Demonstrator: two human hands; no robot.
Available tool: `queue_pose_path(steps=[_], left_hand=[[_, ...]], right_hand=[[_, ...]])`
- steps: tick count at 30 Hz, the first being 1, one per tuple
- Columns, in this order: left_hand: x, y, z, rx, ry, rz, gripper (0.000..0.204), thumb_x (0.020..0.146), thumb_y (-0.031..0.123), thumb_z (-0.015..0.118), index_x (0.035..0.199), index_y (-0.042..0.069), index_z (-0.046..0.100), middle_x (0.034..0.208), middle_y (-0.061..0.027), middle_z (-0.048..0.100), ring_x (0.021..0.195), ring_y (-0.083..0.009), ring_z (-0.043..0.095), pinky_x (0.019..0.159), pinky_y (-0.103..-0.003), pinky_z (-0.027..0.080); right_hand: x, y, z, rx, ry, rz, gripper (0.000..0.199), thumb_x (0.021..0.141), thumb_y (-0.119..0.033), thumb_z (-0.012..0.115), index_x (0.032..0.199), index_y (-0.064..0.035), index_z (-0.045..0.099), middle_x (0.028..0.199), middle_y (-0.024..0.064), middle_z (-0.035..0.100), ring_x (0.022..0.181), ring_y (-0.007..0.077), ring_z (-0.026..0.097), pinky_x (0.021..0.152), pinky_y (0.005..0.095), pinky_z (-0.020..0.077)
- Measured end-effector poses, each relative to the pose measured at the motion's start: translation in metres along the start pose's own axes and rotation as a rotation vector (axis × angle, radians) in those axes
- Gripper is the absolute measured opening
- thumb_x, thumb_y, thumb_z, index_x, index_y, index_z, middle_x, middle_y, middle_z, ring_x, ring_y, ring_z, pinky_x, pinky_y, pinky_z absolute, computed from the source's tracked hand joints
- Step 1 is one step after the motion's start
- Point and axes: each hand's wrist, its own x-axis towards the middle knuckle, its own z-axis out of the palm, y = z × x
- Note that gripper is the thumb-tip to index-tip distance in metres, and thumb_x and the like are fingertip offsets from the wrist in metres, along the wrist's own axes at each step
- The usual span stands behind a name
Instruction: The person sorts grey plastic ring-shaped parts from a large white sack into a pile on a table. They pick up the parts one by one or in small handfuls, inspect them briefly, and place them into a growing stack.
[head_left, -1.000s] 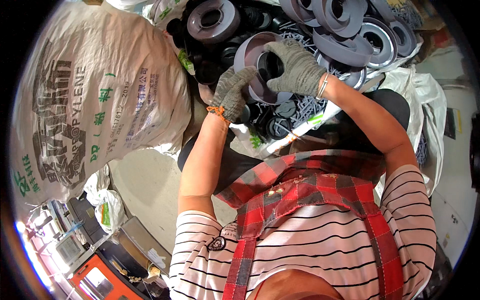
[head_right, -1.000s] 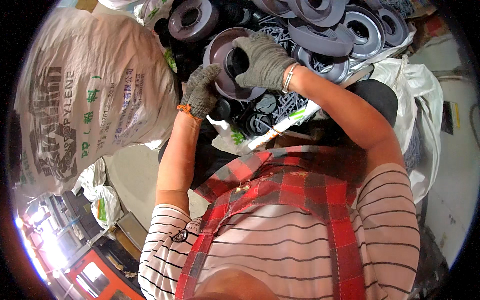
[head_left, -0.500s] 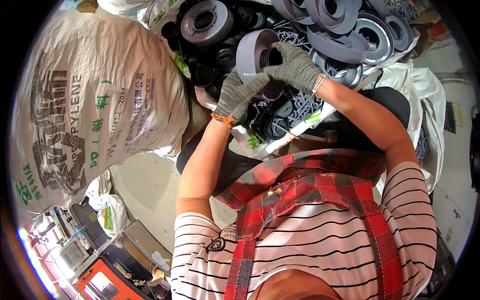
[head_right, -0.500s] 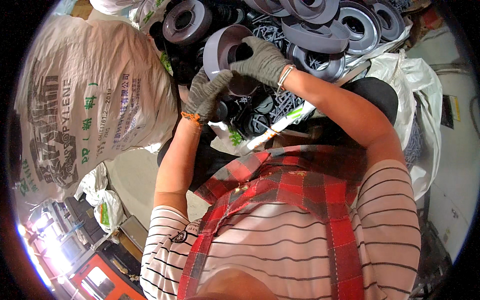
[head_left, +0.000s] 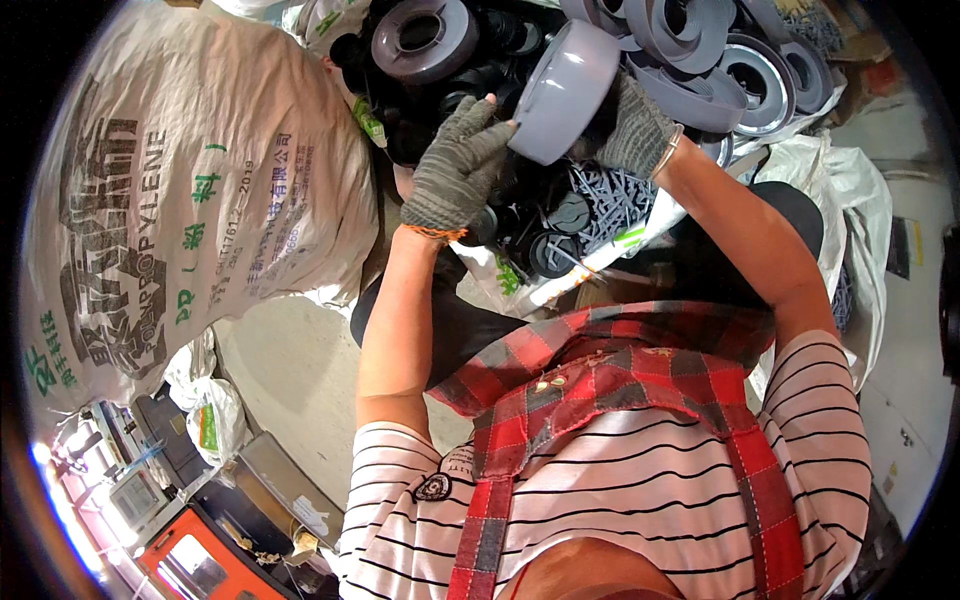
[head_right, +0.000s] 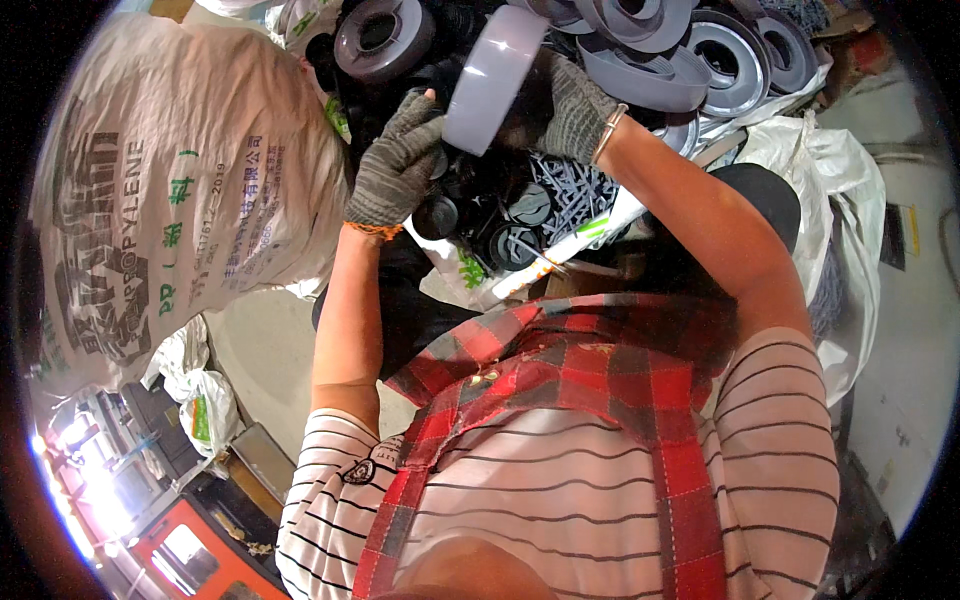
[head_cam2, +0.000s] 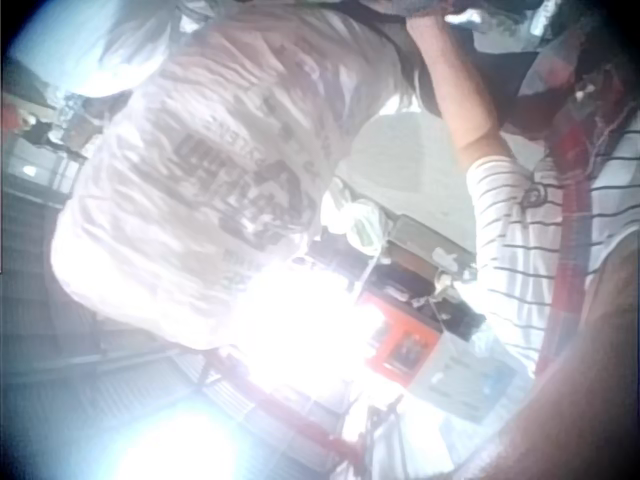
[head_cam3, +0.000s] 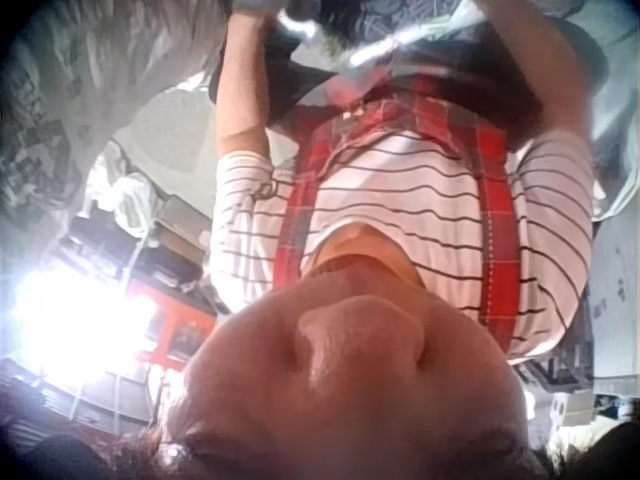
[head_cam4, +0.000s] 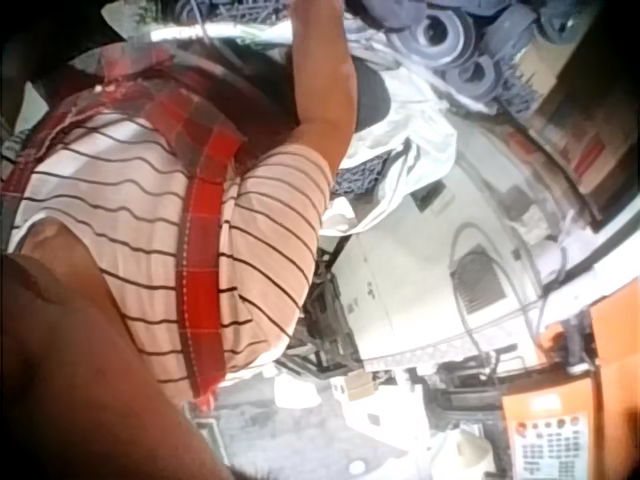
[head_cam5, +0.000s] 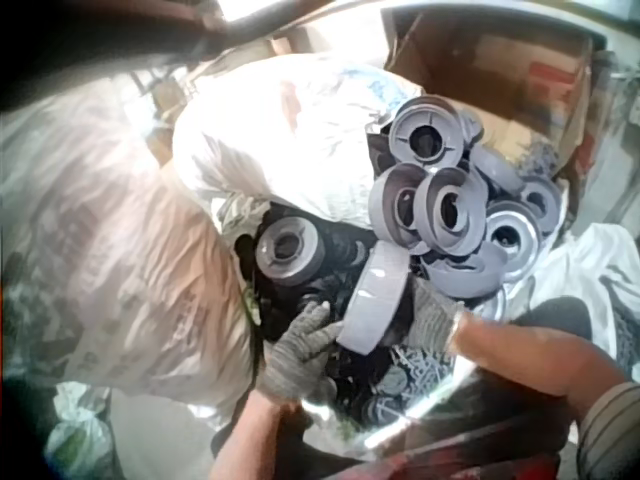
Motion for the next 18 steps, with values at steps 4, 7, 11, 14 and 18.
queue_pose_path(steps=[4,7,11,14,18], left_hand=[[0.005,0.047,0.002,-1.251,0.157,-0.238,0.083,0.073,-0.001,0.068,0.14,0.007,0.022,0.131,-0.0113,0.044,0.118,-0.0193,0.042,0.099,-0.032,0.035],[0.008,0.047,0.011,-0.799,0.049,-0.257,0.08,0.07,0.015,0.074,0.135,0.001,0.031,0.131,-0.0152,0.043,0.118,-0.0233,0.044,0.097,-0.036,0.036],[0.002,0.031,0.015,-0.133,0.176,-0.032,0.081,0.066,0.018,0.076,0.134,0.003,0.035,0.133,-0.0214,0.039,0.122,-0.0331,0.041,0.1,-0.039,0.034],[0.002,0.028,0.017,-0.126,0.168,-0.042,0.078,0.067,0.024,0.075,0.131,0.0,0.038,0.133,-0.0225,0.039,0.124,-0.0351,0.038,0.104,-0.04,0.03],[0.01,0.021,0.01,-0.508,0.292,-0.41,0.067,0.071,0.016,0.074,0.127,-0.003,0.043,0.123,-0.0196,0.051,0.116,-0.0275,0.048,0.098,-0.036,0.038]], right_hand=[[-0.01,-0.015,0.027,-0.991,0.166,-0.075,0.044,0.081,-0.027,0.064,0.116,-0.0033,0.053,0.103,0.01,0.062,0.09,0.0154,0.06,0.075,0.0277,0.0497],[0.001,0.015,-0.017,-1.7,-0.012,-0.403,0.04,0.079,-0.02,0.062,0.114,-0.0019,0.053,0.091,0.0111,0.061,0.08,0.0202,0.06,0.068,0.029,0.0482],[0.003,-0.011,-0.008,-1.775,0.398,-0.606,0.032,0.079,-0.013,0.052,0.109,0.0,0.052,0.081,0.0127,0.059,0.075,0.0255,0.059,0.066,0.032,0.048],[0.01,-0.042,0.022,-1.564,0.64,-0.449,0.028,0.084,-0.017,0.052,0.107,-0.0012,0.052,0.091,0.0141,0.058,0.086,0.0272,0.058,0.074,0.0347,0.0469],[0.04,-0.044,0.004,-1.807,0.66,-0.541,0.026,0.079,-0.027,0.056,0.09,-0.0037,0.058,0.087,0.0197,0.061,0.084,0.034,0.059,0.077,0.0406,0.0464]])
